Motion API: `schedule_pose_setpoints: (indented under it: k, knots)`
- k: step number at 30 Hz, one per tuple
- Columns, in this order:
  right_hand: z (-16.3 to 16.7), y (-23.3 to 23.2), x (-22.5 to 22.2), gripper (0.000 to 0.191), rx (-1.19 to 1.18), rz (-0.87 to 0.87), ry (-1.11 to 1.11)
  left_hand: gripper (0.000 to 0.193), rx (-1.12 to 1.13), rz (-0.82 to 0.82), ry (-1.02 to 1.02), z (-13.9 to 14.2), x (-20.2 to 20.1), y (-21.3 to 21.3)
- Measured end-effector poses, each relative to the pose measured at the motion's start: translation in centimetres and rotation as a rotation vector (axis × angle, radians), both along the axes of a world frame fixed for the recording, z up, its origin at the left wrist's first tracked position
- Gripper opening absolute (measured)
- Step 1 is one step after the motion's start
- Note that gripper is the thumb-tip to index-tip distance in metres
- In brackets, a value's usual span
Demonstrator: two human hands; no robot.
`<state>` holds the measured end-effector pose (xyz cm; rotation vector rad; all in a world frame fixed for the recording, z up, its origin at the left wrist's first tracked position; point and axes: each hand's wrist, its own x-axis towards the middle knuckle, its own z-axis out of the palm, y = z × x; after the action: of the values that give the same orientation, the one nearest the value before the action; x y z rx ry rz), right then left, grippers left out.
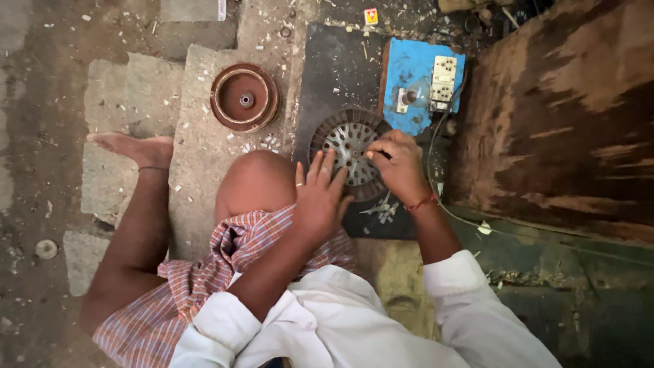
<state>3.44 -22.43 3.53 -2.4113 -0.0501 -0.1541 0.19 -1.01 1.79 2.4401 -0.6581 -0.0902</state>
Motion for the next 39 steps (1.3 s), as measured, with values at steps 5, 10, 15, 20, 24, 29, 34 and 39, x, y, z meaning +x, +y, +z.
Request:
schedule_pose_setpoints:
  k: [5,10,15,20,24,29,34,39]
  knots:
    - [-0.5,0.5,1.5,0.004,-0.197,0.073,-0.037,0.063,0.052,-0.038,-0.046,-0.5,0.0,0.1]
    - [-1.1,0.9,1.5,0.008,-0.253,0.052,-0.117,0.060,0.034,-0.038,-0.075,-1.0,0.0,0.1]
    - [-1.3,0.8,0.8,0.013,-0.297,0.140,-0.335,0.059,0.022,-0.031,-0.082,-1.3,0.0,0.1]
    - [-0.4,0.8,-0.3,0.024,-0.381,0.218,-0.287,0.059,0.070,-0.065,-0.104,-1.1,0.3,0.0]
    - [0.7,0.8,-1.6,0.036,-0.515,0.259,-0.212,0.060,0.115,-0.094,-0.098,-1.3,0.6,-0.2]
    - [1.3,0.5,-0.6,0.043,-0.595,0.325,-0.217,0.059,0.187,-0.157,-0.137,-1.9,0.6,0.0]
    - [1.5,0.3,0.3,0.042,-0.638,0.389,-0.187,0.056,0.277,-0.162,-0.192,-2.4,0.6,0.1]
    - [1.7,0.1,0.2,0.045,-0.665,0.399,-0.191,0.053,0.201,-0.173,-0.122,-2.4,0.6,0.1]
